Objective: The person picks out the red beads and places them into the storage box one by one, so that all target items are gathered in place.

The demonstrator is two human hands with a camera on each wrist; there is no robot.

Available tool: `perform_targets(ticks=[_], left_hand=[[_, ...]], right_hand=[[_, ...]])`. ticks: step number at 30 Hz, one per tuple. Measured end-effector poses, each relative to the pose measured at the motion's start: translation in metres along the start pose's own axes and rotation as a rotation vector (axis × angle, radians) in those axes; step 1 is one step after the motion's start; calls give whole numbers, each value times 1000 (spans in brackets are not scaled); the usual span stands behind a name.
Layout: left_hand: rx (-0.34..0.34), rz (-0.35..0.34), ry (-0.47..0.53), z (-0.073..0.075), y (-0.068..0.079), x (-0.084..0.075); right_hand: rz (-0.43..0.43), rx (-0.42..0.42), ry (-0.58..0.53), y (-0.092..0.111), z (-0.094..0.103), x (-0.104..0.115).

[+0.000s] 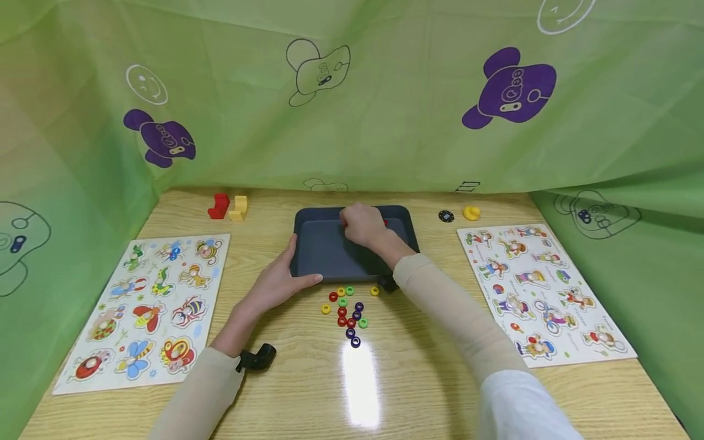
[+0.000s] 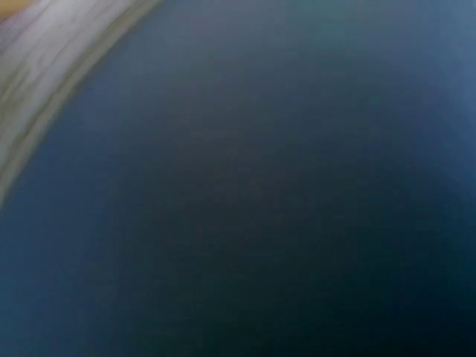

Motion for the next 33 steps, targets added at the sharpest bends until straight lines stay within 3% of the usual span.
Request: perform_targets(ticks=[6,16,26,33], left_hand=[[-1,-4,3,-1,0,0],[10,-1,4,0,1,-2],[15,-5,5,0,1,-4],[18,-3,18,0,1,-2]], right_hand=[[-17,18,-4,1,-2,-5],[43,6,-172,35,27,4],[206,-51,-227,92,40,42],[279,-11,-248,119,34,68]])
Point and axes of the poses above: each hand's wrist, its own y-axis away from the middle knuckle, its own z-axis out of the back of the hand, x = y × z, the point moved 8 cm from there along -y, towards the middle knuckle, and after that the axes turned 1 degree about z, right-handed, at the moved point
